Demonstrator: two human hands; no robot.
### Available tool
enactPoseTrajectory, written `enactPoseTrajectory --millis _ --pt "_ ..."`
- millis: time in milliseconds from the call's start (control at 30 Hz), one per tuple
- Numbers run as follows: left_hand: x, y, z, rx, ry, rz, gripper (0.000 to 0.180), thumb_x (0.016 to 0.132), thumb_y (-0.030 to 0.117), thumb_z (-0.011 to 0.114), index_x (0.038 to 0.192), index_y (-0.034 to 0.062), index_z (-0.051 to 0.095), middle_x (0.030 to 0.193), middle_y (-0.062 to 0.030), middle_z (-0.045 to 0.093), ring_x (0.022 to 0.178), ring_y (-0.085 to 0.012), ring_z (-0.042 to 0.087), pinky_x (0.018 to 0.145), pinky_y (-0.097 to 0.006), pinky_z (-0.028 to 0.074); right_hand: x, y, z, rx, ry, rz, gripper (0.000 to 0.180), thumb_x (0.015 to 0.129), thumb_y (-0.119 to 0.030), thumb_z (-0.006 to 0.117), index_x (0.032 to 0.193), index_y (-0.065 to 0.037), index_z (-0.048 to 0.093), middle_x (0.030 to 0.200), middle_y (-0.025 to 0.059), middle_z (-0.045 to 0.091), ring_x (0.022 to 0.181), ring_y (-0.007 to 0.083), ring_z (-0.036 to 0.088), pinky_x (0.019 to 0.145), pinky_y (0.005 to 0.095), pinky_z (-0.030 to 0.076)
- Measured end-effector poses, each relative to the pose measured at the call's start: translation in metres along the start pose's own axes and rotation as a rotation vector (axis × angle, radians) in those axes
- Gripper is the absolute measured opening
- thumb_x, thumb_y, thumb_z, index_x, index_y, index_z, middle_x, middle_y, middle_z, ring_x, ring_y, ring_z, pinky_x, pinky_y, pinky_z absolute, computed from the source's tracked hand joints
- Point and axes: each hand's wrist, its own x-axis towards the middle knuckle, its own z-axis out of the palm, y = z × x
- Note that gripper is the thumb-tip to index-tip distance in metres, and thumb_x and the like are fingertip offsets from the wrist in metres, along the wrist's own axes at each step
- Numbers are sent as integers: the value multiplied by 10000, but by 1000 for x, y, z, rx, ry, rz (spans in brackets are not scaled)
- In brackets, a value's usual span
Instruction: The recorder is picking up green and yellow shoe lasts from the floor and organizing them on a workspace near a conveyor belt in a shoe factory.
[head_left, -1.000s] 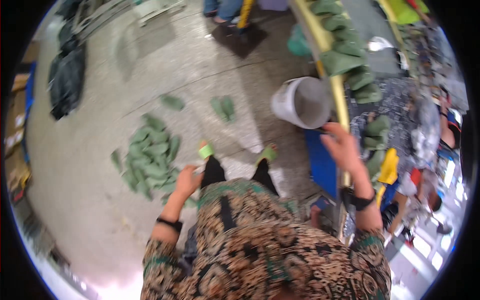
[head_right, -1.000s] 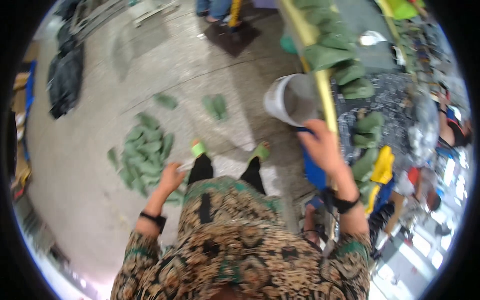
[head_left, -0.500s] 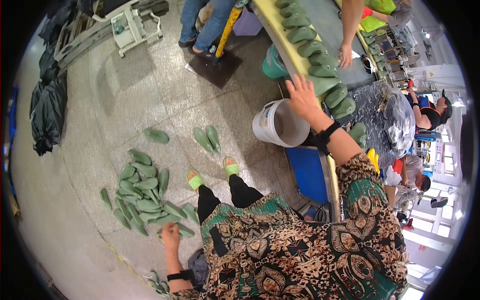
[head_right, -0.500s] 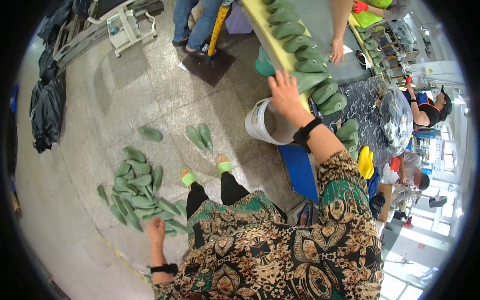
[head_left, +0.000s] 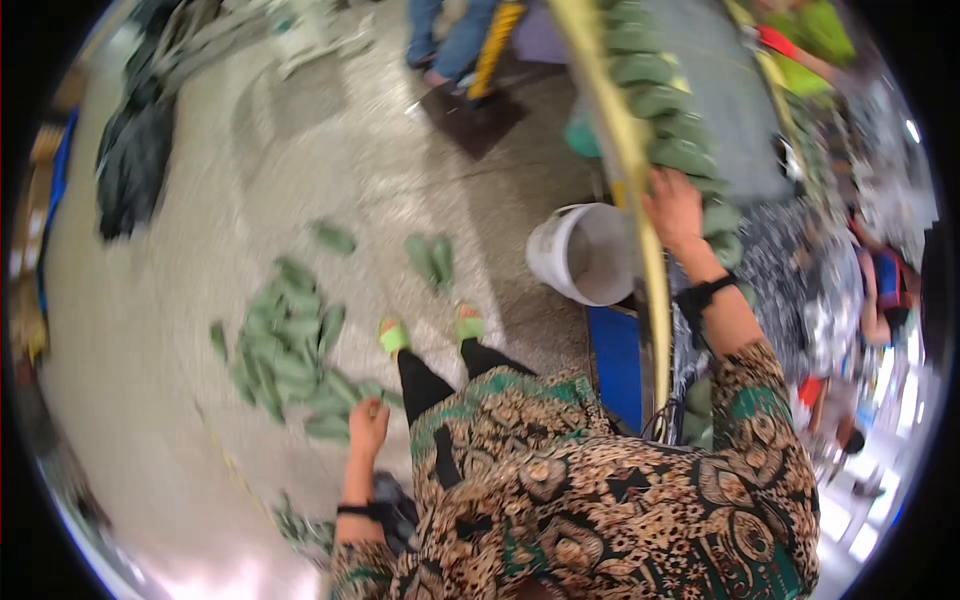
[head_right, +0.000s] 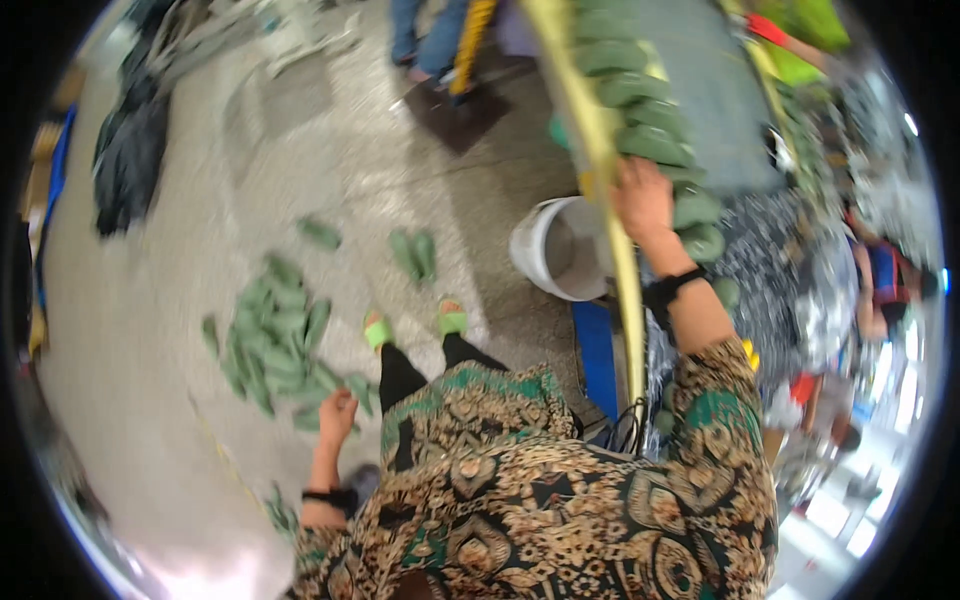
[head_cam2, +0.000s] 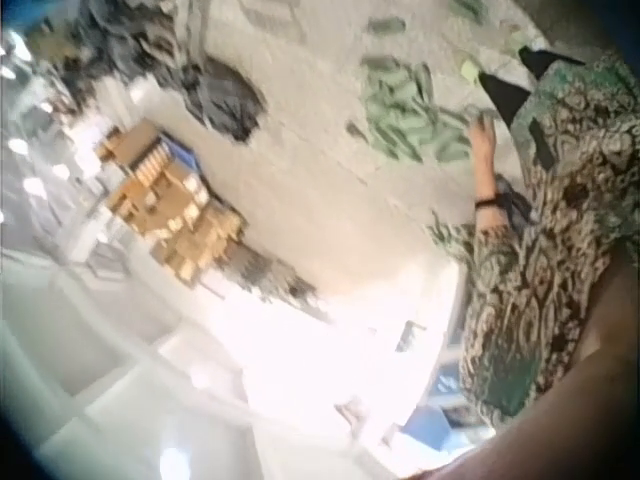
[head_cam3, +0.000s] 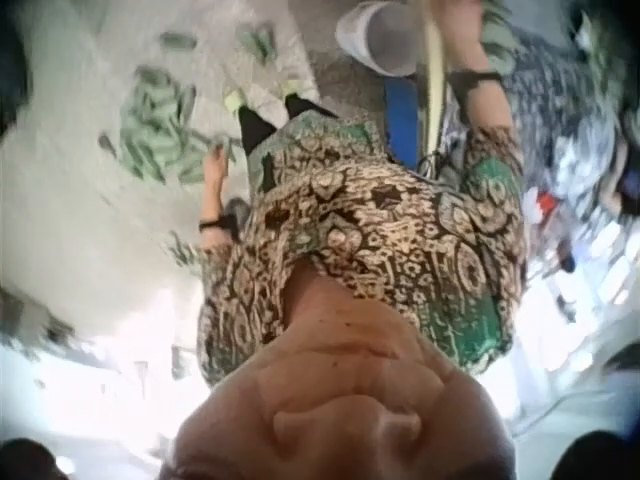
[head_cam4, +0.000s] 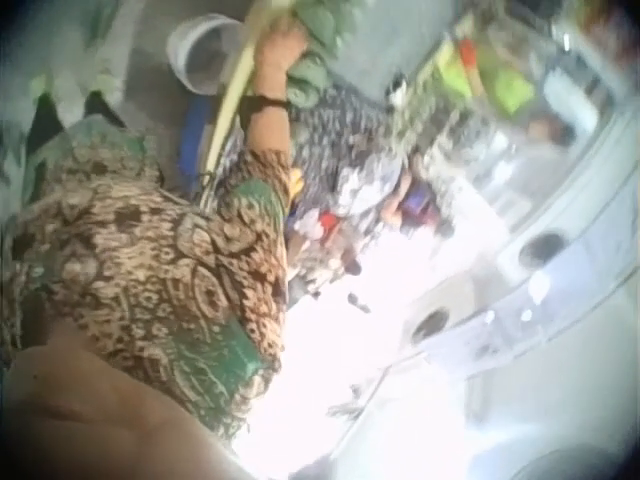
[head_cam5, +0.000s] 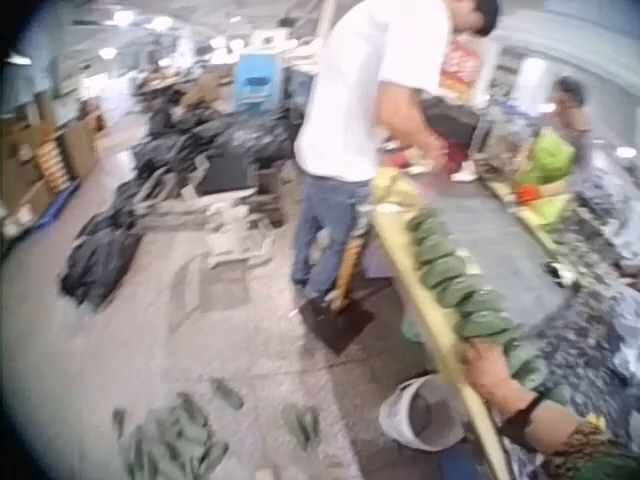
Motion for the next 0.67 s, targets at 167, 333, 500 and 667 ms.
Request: enactPoseTrajectory --millis 167,333,500,667 --pt "21 -24 -9 60 44 130 293 768 168 631 990 -21 605 930 -187 632 824 -307 624 714 -359 510 1 -54 -41 28 254 -188 472 781 -198 617 1195 -13 487 1254 215 440 1131 344 446 911 448 338" --pt "11 -43 -28 16 71 -19 316 762 166 645 1017 -15 604 907 -180 634 800 -283 630 701 -352 499 31 -180 -72 383 172 -448 394 793 -149 602 1154 -22 510 1173 187 518 1082 355 466 925 430 343" --pt "52 -79 -31 0 3 -122 327 747 192 637 1004 -7 607 941 -203 624 869 -329 611 769 -389 474 12 -264 8 645 -139 -556 391 784 -143 610 1142 -20 510 1137 191 538 1042 374 485 922 441 354" --pt "156 -159 0 172 -200 -85 360 748 222 636 1042 18 602 975 -201 619 929 -326 595 817 -414 451 -22 -345 207 546 -894 -105 620 795 -304 641 1306 -71 378 1287 194 456 1199 371 426 1048 398 273"
